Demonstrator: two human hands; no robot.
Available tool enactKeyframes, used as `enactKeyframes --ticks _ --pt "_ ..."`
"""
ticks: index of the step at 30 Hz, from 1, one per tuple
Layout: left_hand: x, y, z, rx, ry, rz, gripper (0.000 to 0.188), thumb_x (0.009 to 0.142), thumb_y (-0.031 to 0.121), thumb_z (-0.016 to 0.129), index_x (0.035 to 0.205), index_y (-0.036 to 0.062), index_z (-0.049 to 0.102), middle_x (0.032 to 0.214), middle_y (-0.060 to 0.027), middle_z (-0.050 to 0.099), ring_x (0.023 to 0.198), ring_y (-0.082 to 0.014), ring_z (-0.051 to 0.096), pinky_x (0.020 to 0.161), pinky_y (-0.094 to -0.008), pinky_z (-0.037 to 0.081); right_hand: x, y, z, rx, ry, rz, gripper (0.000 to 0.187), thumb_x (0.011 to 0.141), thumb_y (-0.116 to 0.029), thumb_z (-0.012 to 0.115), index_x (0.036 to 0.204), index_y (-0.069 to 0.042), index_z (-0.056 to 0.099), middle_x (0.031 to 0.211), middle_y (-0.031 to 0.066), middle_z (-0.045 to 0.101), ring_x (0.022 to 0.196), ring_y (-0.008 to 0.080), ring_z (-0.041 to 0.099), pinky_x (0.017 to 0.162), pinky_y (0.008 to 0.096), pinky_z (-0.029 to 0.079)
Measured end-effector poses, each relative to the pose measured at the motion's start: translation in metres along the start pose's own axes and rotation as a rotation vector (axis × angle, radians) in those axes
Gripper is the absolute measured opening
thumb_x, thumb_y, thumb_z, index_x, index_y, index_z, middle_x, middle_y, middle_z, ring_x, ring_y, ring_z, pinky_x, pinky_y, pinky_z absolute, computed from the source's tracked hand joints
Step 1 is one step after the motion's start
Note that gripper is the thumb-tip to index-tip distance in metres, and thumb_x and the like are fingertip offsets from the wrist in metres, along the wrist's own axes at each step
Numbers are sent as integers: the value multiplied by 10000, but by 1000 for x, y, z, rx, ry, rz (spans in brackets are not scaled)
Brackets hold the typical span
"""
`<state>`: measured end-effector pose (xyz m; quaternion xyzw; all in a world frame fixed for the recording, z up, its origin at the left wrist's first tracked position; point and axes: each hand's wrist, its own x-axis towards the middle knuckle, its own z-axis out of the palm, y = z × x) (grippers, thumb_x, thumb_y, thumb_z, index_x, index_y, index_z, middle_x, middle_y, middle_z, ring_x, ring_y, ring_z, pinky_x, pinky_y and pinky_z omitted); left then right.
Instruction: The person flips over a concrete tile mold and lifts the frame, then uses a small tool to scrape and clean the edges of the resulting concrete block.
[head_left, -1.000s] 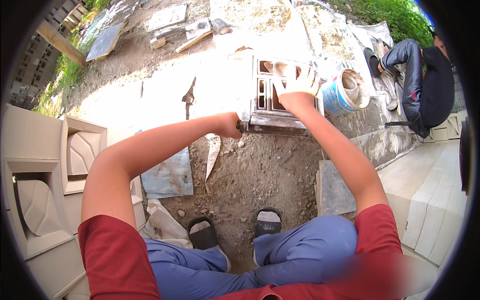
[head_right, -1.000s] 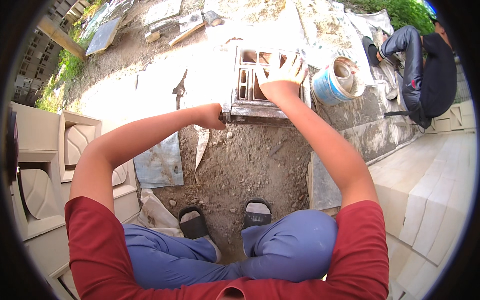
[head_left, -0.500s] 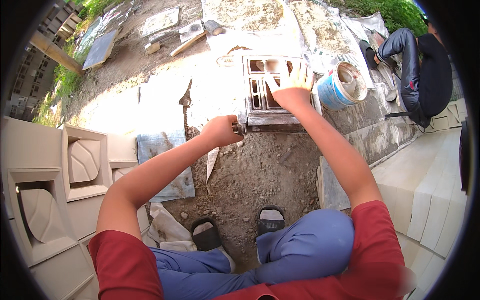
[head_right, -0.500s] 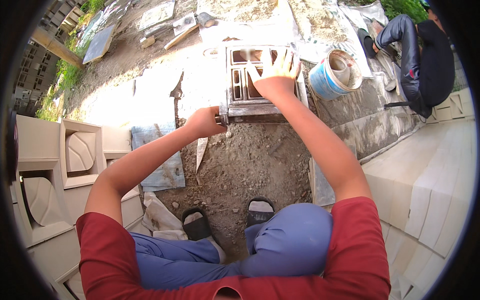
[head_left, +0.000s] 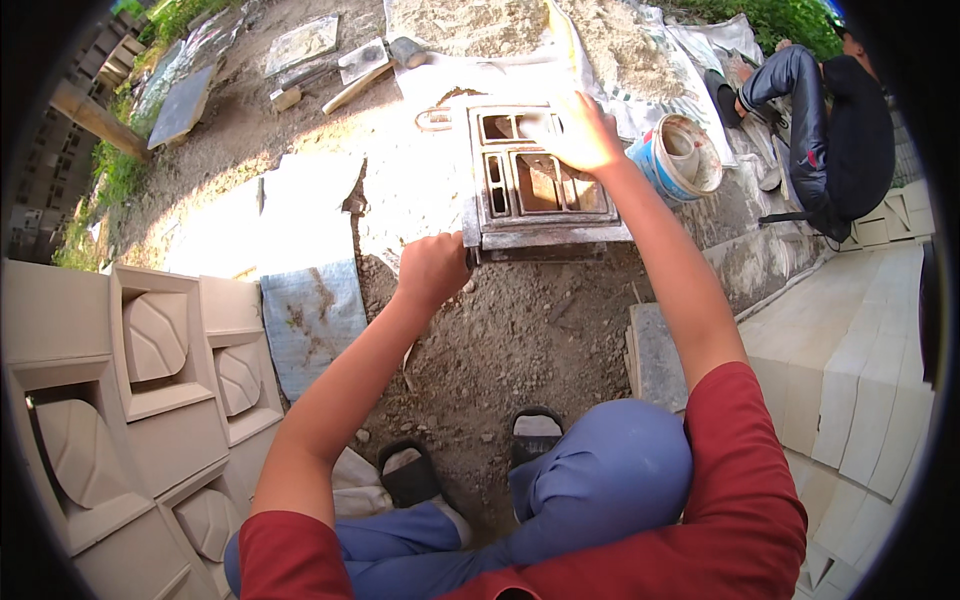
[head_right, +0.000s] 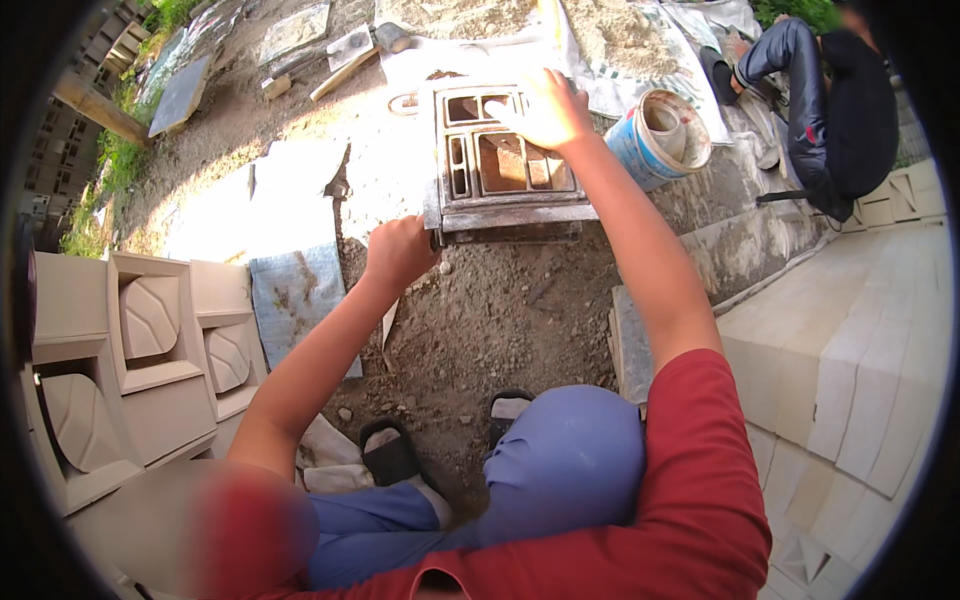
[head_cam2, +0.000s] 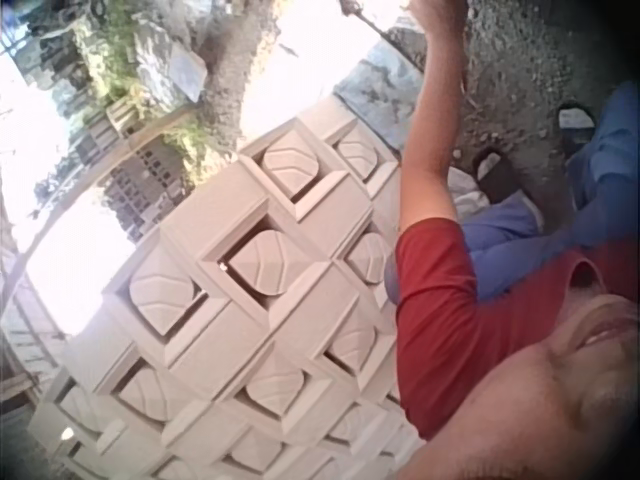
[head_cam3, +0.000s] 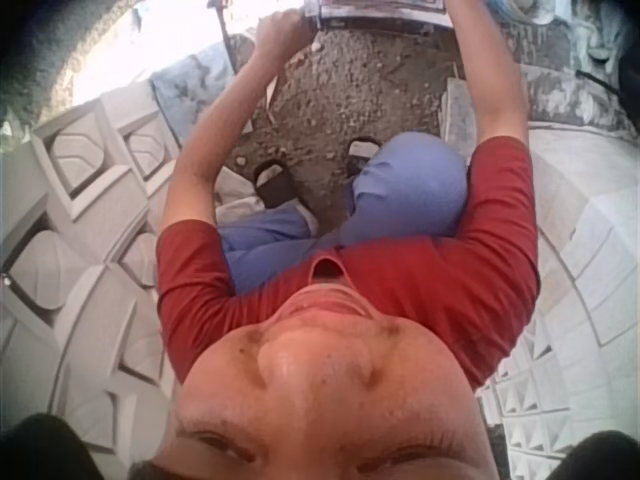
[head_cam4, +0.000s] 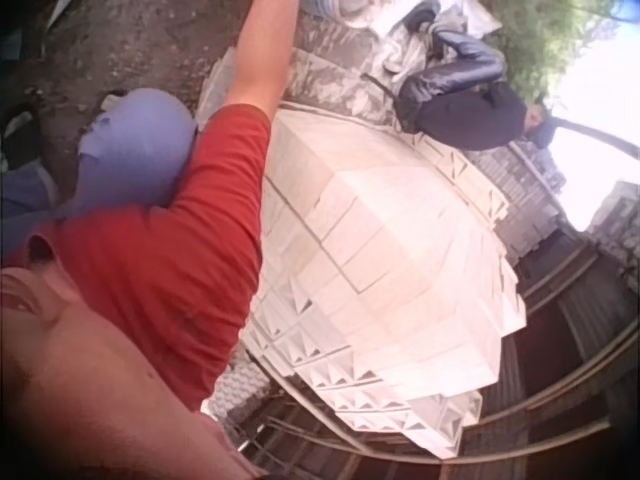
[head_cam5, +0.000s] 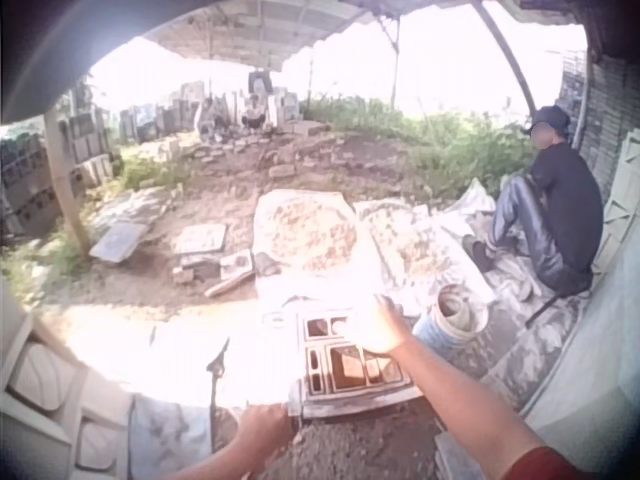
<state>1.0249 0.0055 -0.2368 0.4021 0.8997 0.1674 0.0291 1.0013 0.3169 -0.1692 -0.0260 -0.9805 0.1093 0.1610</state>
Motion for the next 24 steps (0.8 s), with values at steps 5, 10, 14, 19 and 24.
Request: enactKeyframes --ticks 5,10,14,19,24 --pt "10 -3 -5 -7 -130 19 182 689 199 714 621 44 648 617 -169 645 582 -366 665 565 -450 564 -1 10 9 -35 35 83 700 848 -612 667 1383 -169 575 1390 139 548 1325 323 494 1050 576 424" --pt "16 -15 -5 -24 -213 51 187 709 210 681 633 42 651 624 -180 642 597 -387 661 579 -471 561 -3 5 13 -34 88 58 665 882 -487 701 1350 -34 573 1351 229 558 1278 382 514 1097 456 410" --pt "21 -14 -8 -42 -286 76 193 731 220 677 663 41 663 653 -193 651 635 -403 664 618 -482 565 -5 13 13 -11 80 68 672 881 -490 704 1360 -37 570 1364 229 552 1289 379 509 1108 454 404" --pt "24 -11 -16 -44 -393 38 169 732 199 664 711 32 686 728 -210 678 709 -400 681 670 -479 572 -7 2 10 -82 51 133 707 896 -546 658 1397 -58 549 1416 204 519 1326 362 485 1113 463 402" --pt "28 -15 -12 -59 -433 43 189 719 197 667 740 13 705 766 -221 693 736 -401 688 689 -471 576 -8 4 0 -73 -12 164 728 895 -575 638 1423 -85 534 1434 176 512 1346 337 475 1120 463 396"
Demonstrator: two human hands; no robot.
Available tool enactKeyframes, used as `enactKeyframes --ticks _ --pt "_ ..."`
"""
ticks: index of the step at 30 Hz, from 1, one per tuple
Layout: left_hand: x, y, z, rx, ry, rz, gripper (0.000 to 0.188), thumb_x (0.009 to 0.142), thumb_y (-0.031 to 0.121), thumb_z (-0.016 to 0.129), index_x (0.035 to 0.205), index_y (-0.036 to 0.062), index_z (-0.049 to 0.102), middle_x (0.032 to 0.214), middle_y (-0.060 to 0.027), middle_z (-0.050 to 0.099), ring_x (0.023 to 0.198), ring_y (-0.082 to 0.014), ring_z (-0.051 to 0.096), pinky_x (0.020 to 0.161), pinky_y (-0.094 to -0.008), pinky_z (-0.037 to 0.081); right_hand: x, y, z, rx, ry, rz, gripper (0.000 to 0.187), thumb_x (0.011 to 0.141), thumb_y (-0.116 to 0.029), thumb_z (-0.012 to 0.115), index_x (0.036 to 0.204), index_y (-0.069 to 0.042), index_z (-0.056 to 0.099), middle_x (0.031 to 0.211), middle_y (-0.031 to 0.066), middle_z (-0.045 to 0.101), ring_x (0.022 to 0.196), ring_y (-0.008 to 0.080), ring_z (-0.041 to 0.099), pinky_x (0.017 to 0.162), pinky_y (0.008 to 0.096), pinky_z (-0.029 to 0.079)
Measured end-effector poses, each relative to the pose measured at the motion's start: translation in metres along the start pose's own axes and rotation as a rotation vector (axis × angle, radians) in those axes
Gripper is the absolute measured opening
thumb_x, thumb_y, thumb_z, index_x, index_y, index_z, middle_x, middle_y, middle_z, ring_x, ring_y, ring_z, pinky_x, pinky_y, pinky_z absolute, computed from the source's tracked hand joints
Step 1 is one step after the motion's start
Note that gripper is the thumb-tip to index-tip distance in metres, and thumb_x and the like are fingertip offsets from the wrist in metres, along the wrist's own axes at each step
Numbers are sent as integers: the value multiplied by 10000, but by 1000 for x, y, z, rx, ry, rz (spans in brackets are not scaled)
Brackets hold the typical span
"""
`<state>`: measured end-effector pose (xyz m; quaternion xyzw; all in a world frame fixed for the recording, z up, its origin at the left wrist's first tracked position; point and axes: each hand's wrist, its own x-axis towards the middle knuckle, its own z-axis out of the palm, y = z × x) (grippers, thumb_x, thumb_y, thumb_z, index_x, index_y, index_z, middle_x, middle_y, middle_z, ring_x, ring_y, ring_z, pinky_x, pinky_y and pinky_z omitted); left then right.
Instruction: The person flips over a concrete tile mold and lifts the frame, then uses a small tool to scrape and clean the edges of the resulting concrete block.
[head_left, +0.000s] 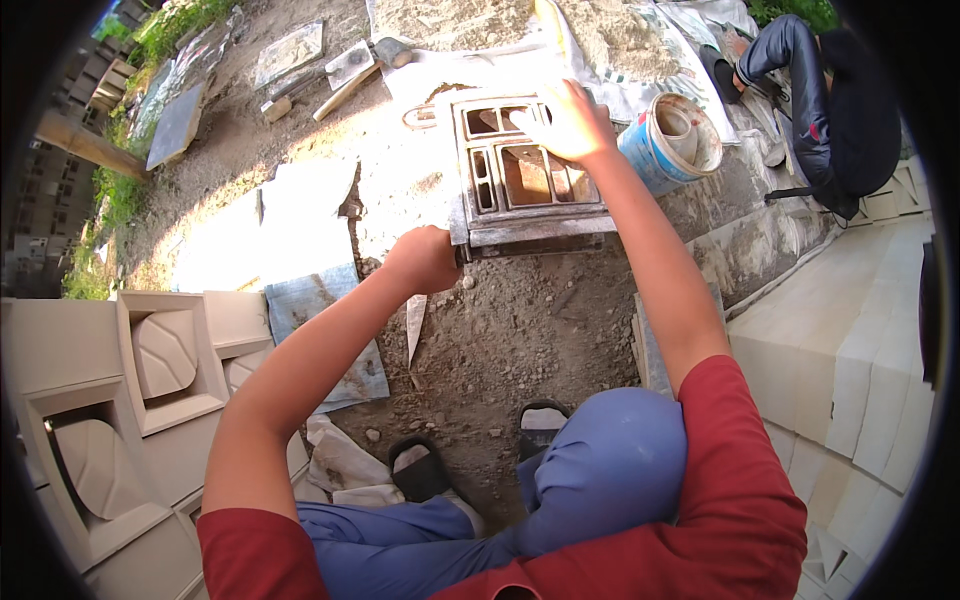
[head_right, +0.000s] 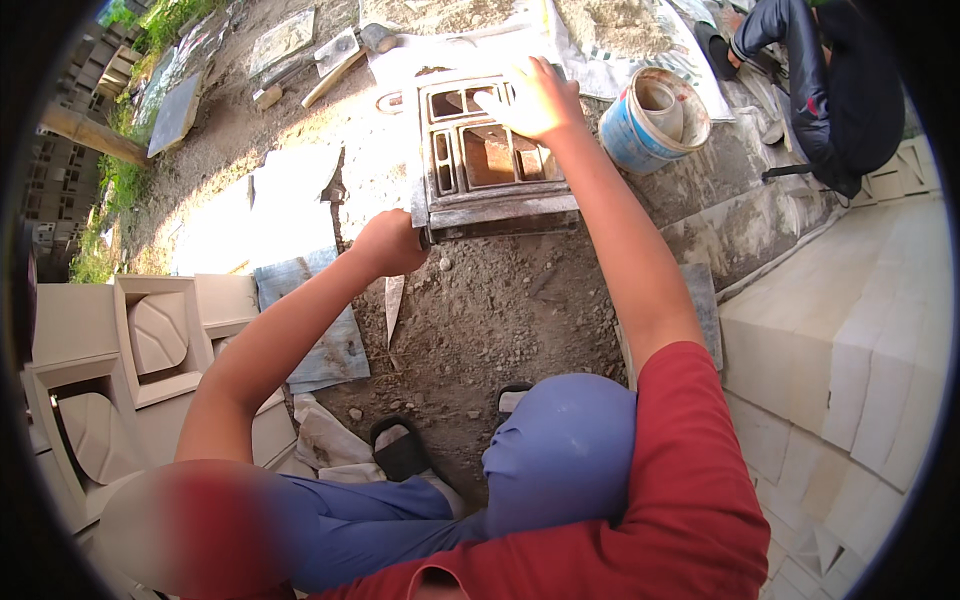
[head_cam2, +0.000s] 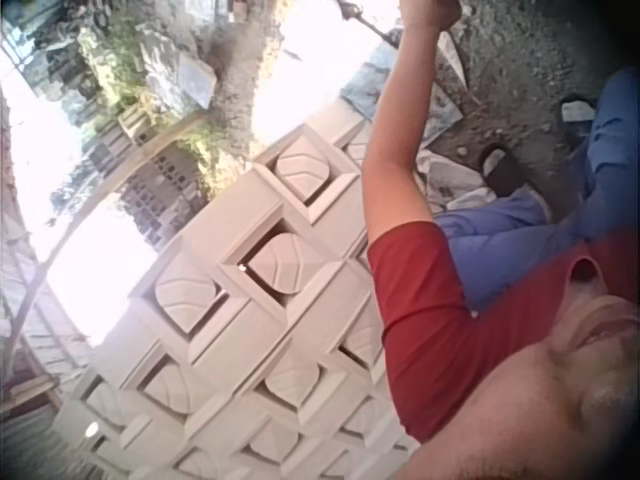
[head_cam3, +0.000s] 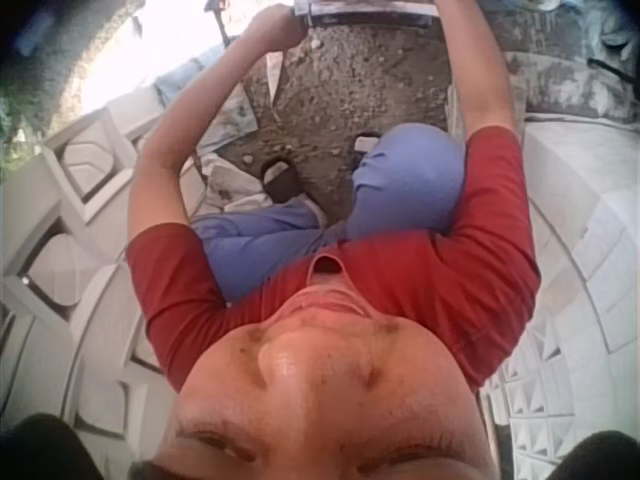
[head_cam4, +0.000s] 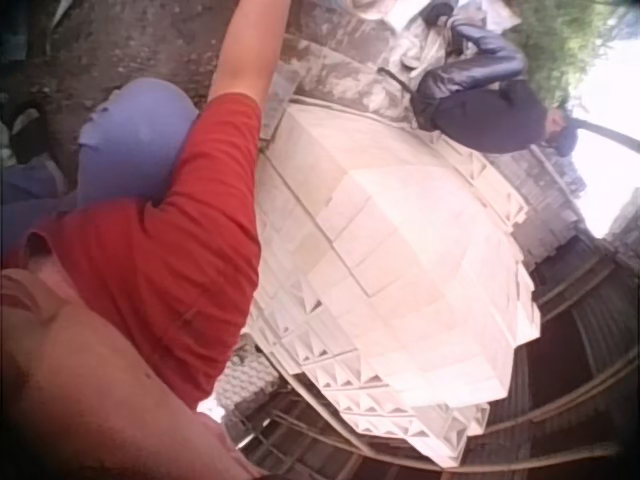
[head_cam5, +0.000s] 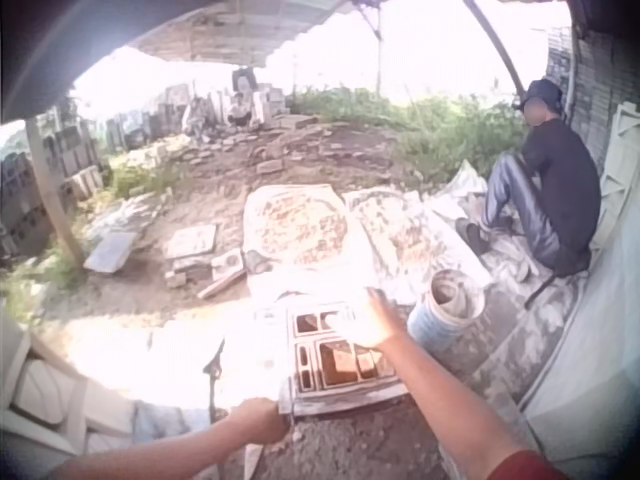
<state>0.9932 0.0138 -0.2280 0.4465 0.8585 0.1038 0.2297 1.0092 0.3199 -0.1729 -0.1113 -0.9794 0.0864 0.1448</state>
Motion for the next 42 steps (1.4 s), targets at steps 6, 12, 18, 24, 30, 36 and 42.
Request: enactKeyframes --ticks 6,12,18,24,30,36,42 --pt "1 -10 1 -35 0 48 152 747 201 673 777 53 683 733 -217 661 725 -432 651 674 -511 541 -1 -3 3 -31 56 35 703 861 -645 618 1408 -208 550 1424 90 528 1336 273 503 1009 590 456" --pt "0 -4 -3 3 -1 39 164 749 220 684 788 61 688 730 -206 663 728 -425 654 666 -504 542 -1 3 7 -31 27 36 708 858 -641 625 1413 -208 546 1430 104 523 1341 288 501 1017 593 456" --pt "1 -12 -7 -28 -39 58 171 759 232 687 803 67 693 715 -196 663 706 -424 651 653 -505 542 -2 -3 3 0 102 -23 638 877 -522 679 1333 -85 591 1335 167 573 1266 342 542 1045 471 457" --pt "12 -4 -66 -19 -469 204 528 832 514 728 875 -9 675 697 -189 644 690 -371 665 662 -456 541 -8 -2 -12 -91 -43 15 727 900 -554 636 1460 -114 491 1509 162 429 1404 356 414 1076 572 390" --pt "46 -63 -152 4 -321 179 342 906 300 664 1133 50 612 982 -170 705 924 -359 680 823 -463 535 -11 -11 -20 -82 -39 25 766 895 -620 602 1494 -169 447 1510 175 409 1443 342 358 1086 617 330" --pt "88 -91 -236 267 -139 150 517 833 324 769 1248 77 583 1219 -149 610 1156 -342 600 1007 -437 485 -3 -12 -20 53 -13 47 659 892 -525 647 1427 -166 509 1470 132 432 1435 306 361 1074 597 325" --pt "129 -73 -226 316 -326 113 850 747 396 820 1436 33 479 1377 -180 549 1276 -338 541 1076 -420 449 10 -12 -21 -134 -87 -47 736 872 -547 650 1389 -43 506 1364 206 465 1367 358 397 1121 792 93"
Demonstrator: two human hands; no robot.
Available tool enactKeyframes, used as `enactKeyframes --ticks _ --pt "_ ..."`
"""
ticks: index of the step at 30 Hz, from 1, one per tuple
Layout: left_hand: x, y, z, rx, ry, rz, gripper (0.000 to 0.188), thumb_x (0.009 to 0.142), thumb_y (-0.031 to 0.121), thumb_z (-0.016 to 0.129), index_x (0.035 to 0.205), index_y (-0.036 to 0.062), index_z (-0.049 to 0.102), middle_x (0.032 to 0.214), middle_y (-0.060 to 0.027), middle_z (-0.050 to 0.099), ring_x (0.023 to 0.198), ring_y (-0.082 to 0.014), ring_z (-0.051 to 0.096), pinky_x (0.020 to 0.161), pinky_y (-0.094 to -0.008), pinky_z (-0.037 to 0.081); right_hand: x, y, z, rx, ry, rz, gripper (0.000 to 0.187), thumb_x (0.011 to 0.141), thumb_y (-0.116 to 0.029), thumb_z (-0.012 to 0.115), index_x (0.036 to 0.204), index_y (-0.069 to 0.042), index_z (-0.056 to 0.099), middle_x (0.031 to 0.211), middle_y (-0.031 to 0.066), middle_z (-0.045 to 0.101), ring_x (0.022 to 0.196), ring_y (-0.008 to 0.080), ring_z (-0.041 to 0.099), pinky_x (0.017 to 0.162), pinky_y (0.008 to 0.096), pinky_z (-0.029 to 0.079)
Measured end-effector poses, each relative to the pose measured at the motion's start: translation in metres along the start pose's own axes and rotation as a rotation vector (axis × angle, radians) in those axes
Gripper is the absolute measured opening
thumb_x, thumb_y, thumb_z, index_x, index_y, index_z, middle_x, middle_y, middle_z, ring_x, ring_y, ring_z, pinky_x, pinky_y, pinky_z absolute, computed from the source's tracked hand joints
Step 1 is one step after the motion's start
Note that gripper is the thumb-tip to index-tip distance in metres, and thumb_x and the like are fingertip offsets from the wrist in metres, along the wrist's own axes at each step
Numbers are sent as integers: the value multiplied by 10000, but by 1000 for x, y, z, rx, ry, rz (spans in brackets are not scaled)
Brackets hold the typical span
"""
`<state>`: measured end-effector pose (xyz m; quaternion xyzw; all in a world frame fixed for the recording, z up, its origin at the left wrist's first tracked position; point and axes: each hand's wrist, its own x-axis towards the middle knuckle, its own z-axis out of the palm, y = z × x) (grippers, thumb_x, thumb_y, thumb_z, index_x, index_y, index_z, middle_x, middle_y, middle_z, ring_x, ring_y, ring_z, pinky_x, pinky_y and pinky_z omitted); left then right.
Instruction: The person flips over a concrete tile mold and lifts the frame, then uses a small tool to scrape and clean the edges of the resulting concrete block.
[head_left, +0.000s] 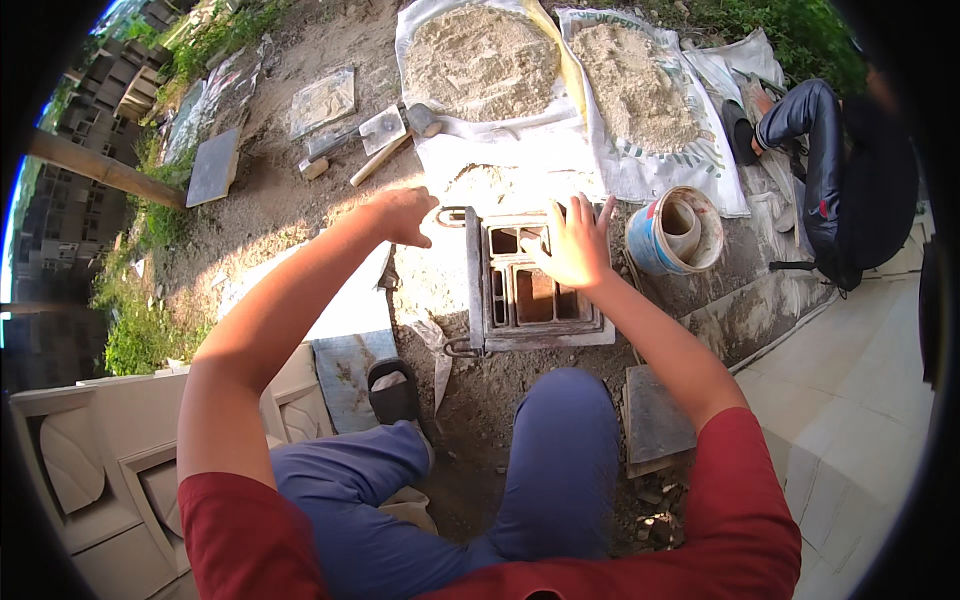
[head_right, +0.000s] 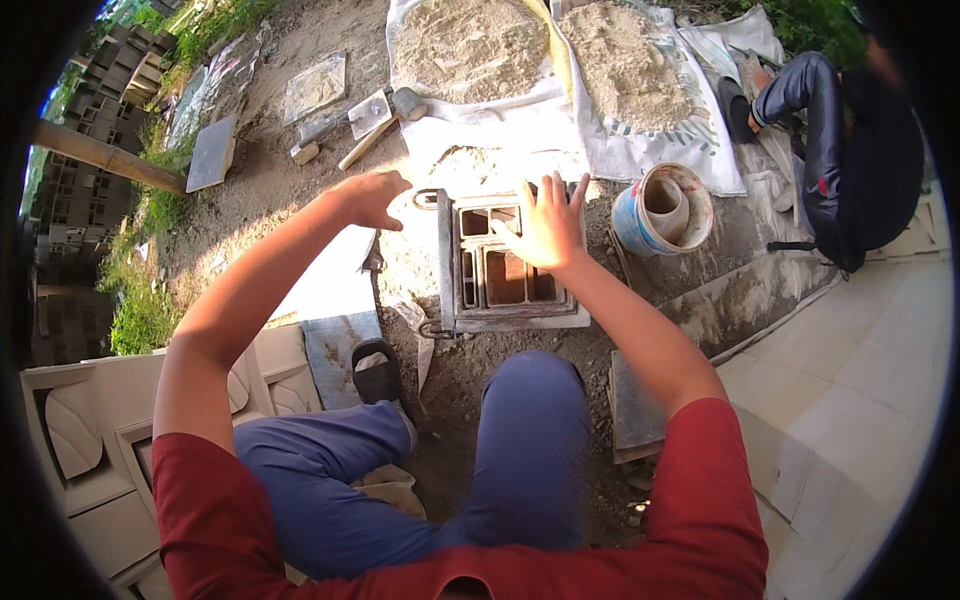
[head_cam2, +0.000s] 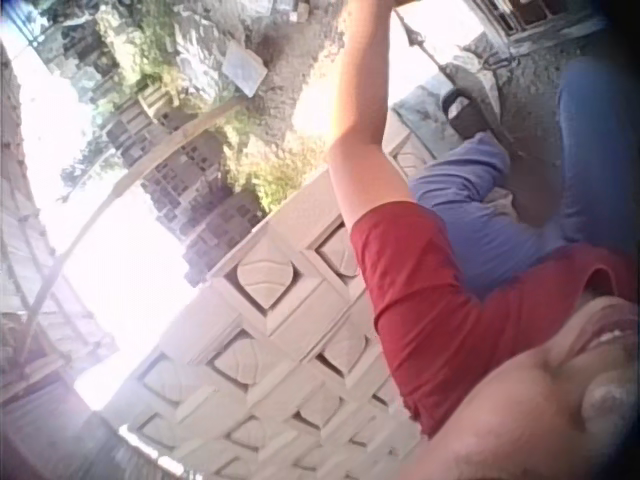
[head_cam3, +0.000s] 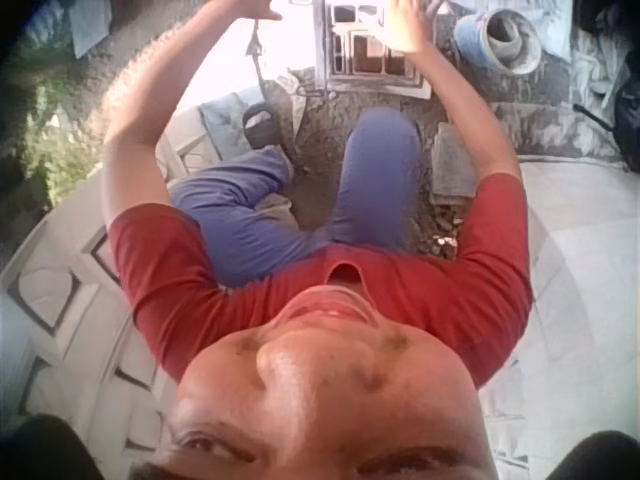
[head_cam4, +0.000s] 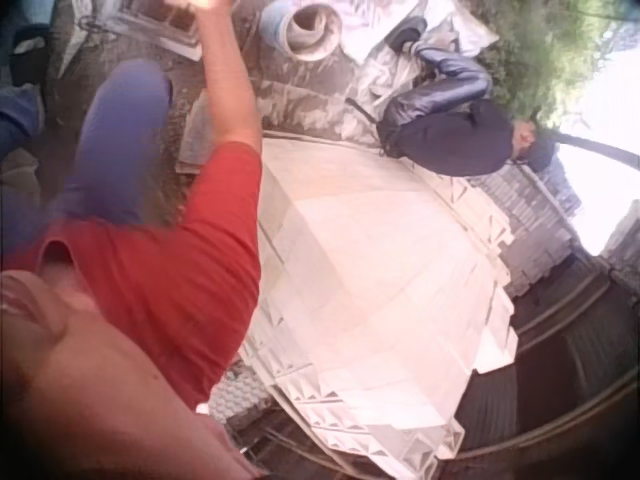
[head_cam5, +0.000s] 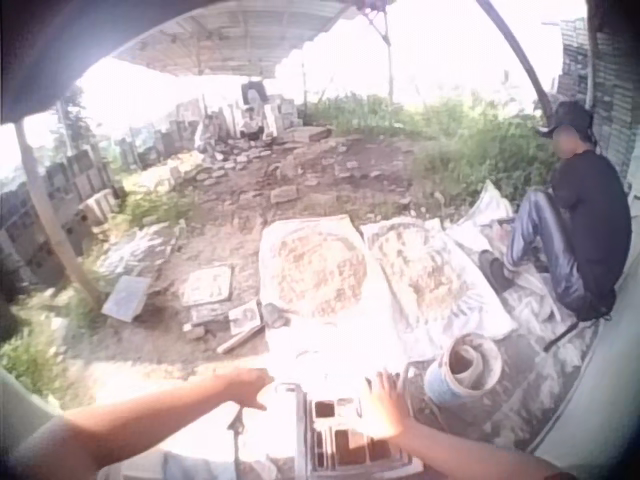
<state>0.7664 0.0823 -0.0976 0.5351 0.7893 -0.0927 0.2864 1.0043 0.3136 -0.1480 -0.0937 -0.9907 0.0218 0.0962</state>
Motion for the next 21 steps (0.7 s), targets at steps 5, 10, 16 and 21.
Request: enactKeyframes --ticks 5,10,16,21 --pt "50 -27 34 -148 8 111 905 724 378 830 1425 -53 452 1387 -233 550 1289 -360 535 1100 -397 430 23 -8 -4 27 5 -120 769 876 -577 637 1338 28 531 1255 191 574 1255 333 510 1187 648 178" --pt "121 -47 58 -837 -509 137 280 823 250 798 965 43 675 875 -71 683 682 -179 673 639 -347 574 32 -14 -9 83 -40 -126 716 850 -517 682 1296 27 551 1252 182 562 1237 330 489 1157 535 258" --pt "173 -44 62 -969 -1326 181 147 900 286 722 859 165 651 709 82 545 583 -45 494 503 -217 389 37 -20 -12 135 -149 -49 727 783 -429 742 1312 20 524 1314 226 516 1259 416 461 1157 556 274" --pt "152 -25 52 -848 -895 219 328 901 183 655 618 160 490 536 89 325 452 -35 283 399 -238 178 40 -12 -10 69 -113 -104 757 811 -508 710 1304 35 523 1200 233 524 1198 403 485 1135 601 276"
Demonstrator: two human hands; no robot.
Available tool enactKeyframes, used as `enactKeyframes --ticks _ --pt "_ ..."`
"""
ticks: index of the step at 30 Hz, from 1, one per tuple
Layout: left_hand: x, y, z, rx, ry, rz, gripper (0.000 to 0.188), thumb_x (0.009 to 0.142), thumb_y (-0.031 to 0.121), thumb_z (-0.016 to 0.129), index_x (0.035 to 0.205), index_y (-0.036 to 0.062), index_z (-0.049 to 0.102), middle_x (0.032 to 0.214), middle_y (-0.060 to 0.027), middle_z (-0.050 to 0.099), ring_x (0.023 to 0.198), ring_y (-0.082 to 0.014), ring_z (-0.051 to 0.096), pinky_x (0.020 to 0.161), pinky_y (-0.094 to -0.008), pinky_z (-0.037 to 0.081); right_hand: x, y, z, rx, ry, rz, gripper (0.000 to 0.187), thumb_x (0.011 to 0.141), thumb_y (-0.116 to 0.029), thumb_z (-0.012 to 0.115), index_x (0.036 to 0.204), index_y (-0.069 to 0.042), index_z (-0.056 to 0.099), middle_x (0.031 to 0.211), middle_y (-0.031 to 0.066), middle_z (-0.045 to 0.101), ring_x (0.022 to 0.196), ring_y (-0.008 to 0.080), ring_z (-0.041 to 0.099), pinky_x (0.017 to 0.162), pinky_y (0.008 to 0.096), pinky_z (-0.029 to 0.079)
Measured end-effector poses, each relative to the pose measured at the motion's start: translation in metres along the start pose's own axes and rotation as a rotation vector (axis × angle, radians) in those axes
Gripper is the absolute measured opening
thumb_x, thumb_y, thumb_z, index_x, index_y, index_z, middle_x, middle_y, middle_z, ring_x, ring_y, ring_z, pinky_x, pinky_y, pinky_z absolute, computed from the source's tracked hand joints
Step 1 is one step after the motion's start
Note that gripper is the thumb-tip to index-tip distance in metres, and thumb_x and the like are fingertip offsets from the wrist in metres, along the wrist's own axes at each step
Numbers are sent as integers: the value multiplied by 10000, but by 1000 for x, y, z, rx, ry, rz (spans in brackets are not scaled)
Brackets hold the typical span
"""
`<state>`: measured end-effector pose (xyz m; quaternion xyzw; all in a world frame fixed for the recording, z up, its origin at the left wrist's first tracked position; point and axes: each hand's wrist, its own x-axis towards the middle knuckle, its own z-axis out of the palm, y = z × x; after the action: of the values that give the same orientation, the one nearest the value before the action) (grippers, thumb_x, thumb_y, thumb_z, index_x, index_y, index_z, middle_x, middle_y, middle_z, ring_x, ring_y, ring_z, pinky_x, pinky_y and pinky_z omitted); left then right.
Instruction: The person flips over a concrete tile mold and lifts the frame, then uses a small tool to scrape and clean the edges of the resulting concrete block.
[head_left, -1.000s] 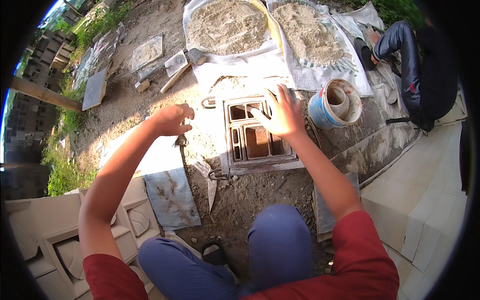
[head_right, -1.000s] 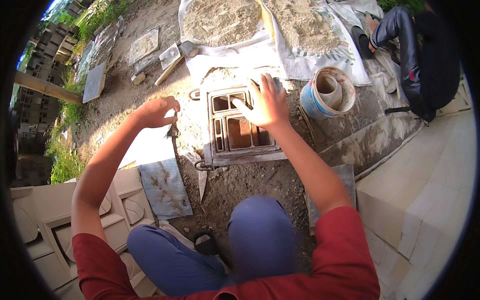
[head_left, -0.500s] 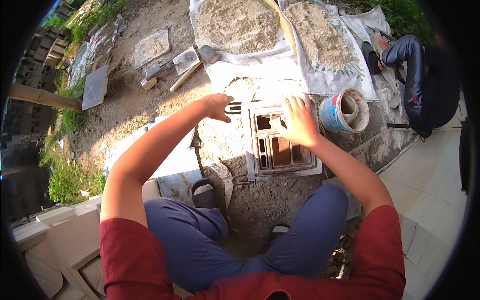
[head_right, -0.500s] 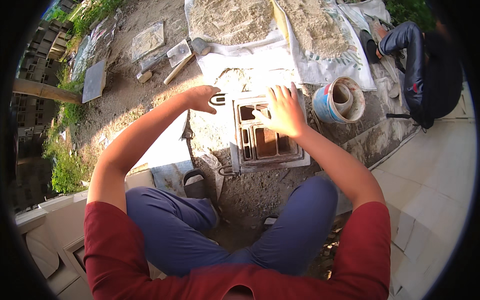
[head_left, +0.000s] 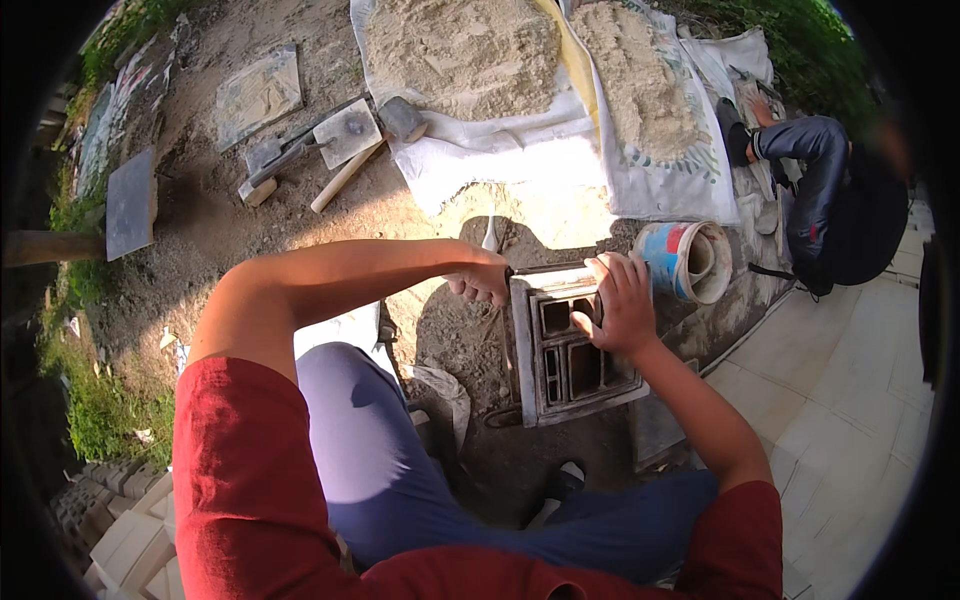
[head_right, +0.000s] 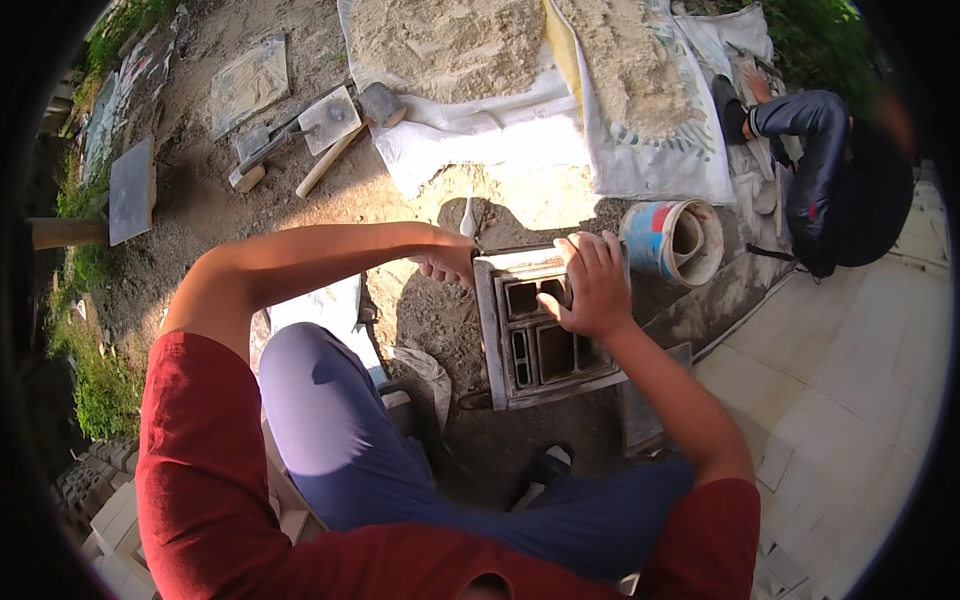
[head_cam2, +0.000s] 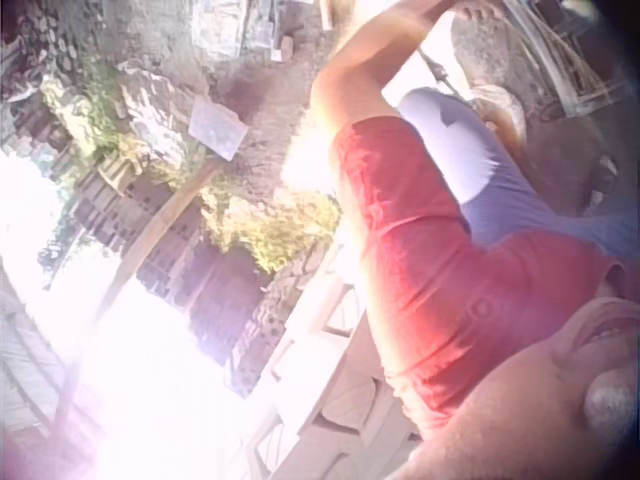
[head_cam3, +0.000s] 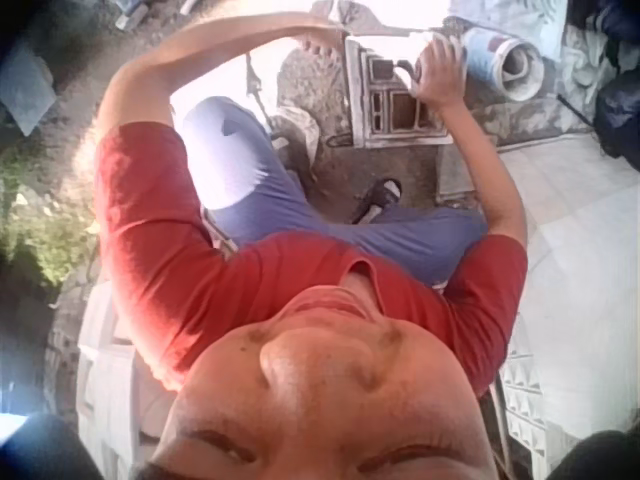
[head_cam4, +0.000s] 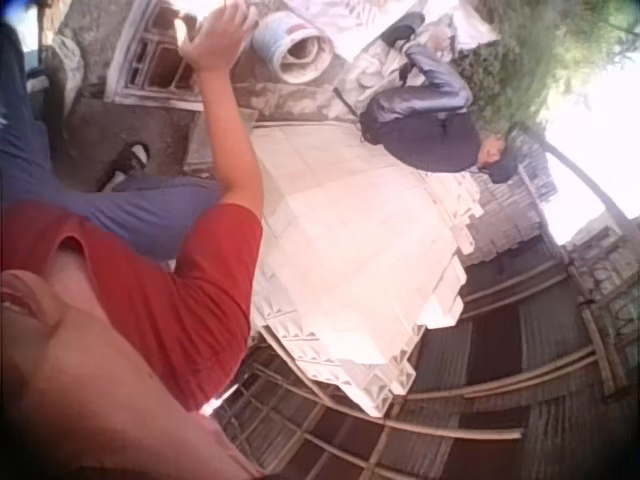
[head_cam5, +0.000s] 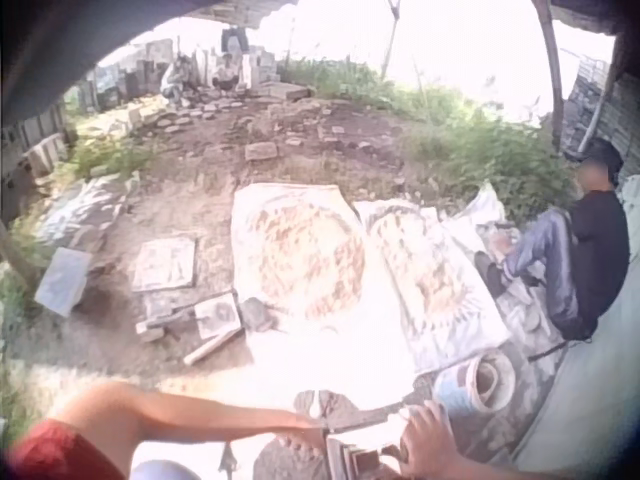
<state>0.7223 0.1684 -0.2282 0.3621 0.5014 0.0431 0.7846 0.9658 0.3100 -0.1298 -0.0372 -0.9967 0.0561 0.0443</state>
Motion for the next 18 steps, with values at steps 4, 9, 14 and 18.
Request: enactKeyframes --ticks 4,9,14,18 --pt "-3 3 3 119 41 -46 241 882 224 686 703 100 585 546 32 416 468 -83 370 394 -271 273 3 -5 -5 0 -33 26 761 848 -563 642 1285 51 533 1214 241 524 1187 402 482 1132 603 277" --pt "6 -14 8 261 239 80 355 866 377 717 1026 60 725 698 -78 645 603 -196 598 590 -356 537 9 -1 1 68 -61 3 779 824 -557 670 1294 51 538 1248 242 529 1215 413 474 1135 625 263" --pt "2 5 7 317 262 85 349 850 383 718 1033 85 722 714 -93 687 642 -199 645 593 -368 525 2 6 -3 36 -48 14 790 824 -560 671 1328 28 516 1257 234 531 1243 403 468 1142 638 244" --pt "0 -7 14 273 319 148 303 844 363 724 1022 119 727 703 -89 672 621 -205 631 565 -369 506 3 4 -2 68 -132 53 810 821 -534 670 1367 34 478 1302 246 514 1283 414 448 1164 636 200"
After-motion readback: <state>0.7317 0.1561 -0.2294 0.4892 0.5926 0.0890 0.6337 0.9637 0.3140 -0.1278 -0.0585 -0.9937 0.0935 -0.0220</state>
